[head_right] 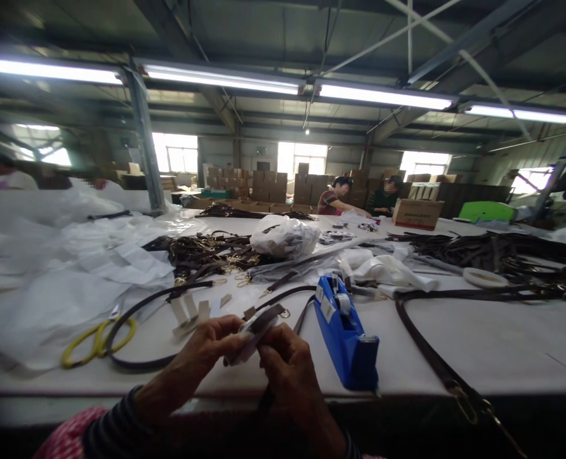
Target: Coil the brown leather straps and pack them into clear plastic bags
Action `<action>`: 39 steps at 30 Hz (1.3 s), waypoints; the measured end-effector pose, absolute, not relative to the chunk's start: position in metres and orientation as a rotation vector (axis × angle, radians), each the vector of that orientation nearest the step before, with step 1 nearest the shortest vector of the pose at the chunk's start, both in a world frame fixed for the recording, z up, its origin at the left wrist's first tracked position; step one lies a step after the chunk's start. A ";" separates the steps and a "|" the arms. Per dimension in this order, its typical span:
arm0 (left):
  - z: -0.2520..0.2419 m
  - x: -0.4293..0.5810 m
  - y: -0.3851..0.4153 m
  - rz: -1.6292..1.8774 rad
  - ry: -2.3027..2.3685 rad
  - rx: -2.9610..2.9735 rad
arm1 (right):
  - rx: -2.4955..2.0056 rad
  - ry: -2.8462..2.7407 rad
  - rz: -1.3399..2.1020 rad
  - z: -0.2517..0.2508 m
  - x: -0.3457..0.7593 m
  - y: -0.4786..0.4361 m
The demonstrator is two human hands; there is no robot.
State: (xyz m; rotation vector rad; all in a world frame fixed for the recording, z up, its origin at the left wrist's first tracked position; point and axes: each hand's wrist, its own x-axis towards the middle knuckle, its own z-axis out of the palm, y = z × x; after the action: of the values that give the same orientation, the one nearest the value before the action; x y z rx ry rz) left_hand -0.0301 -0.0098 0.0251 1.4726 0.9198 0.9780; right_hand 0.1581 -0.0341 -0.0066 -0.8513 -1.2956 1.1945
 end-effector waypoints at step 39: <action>0.002 -0.034 0.006 0.900 1.085 2.388 | -0.882 -2.065 0.589 -0.011 0.186 -0.002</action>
State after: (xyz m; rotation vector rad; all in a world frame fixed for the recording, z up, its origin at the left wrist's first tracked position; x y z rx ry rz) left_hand -0.0338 0.0064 0.0021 2.3880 1.0846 0.9000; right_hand 0.1858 -0.0023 -0.0112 -0.8819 -2.0646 0.5886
